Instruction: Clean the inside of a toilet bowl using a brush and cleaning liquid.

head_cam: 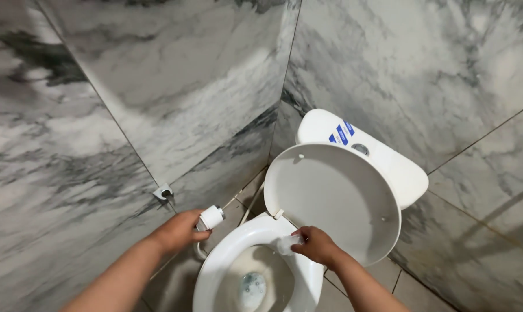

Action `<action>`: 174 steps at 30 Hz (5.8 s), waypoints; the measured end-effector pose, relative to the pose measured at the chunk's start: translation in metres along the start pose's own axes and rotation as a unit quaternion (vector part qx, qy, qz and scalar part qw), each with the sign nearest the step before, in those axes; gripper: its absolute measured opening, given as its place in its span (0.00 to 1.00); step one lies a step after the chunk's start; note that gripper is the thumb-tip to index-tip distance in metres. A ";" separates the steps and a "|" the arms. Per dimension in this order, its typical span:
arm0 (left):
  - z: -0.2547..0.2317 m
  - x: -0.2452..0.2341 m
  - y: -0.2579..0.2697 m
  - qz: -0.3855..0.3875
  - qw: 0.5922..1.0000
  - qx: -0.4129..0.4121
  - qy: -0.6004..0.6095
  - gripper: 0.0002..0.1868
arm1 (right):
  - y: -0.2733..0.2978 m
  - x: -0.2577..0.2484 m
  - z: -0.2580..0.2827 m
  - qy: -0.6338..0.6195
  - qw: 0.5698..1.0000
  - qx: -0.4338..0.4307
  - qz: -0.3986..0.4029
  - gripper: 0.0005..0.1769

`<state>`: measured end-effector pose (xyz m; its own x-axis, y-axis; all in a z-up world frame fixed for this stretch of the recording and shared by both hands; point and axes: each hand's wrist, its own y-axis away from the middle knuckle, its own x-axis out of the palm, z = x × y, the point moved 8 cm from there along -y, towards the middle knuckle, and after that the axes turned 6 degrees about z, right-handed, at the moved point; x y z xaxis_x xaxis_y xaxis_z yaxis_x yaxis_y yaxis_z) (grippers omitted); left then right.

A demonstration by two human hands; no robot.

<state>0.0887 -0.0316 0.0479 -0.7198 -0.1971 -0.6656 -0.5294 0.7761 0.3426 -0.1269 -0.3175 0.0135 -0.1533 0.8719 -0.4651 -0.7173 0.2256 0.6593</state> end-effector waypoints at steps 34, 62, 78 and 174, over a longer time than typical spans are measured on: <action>-0.121 -0.158 0.075 -0.180 0.977 -0.015 -0.111 0.18 | 0.027 -0.031 0.008 -0.283 0.938 -0.080 0.184 0.24; -0.001 -0.182 0.018 -0.187 0.963 -0.135 -0.137 0.19 | -0.035 -0.001 0.068 -0.274 0.947 -0.070 0.155 0.22; 0.121 -0.116 -0.047 -0.180 0.924 -0.198 -0.273 0.11 | -0.043 0.004 0.059 -0.312 0.932 -0.093 0.158 0.23; -0.573 0.078 -0.140 0.089 0.931 0.304 -0.183 0.48 | 0.394 -0.305 -0.150 -0.560 0.763 -0.227 -0.228 0.28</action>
<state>-0.1504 -0.4988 0.3277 -0.5123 0.0970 -0.8533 0.0155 0.9945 0.1038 -0.4647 -0.5593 0.3263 0.6772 0.6303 0.3797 -0.7236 0.6641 0.1882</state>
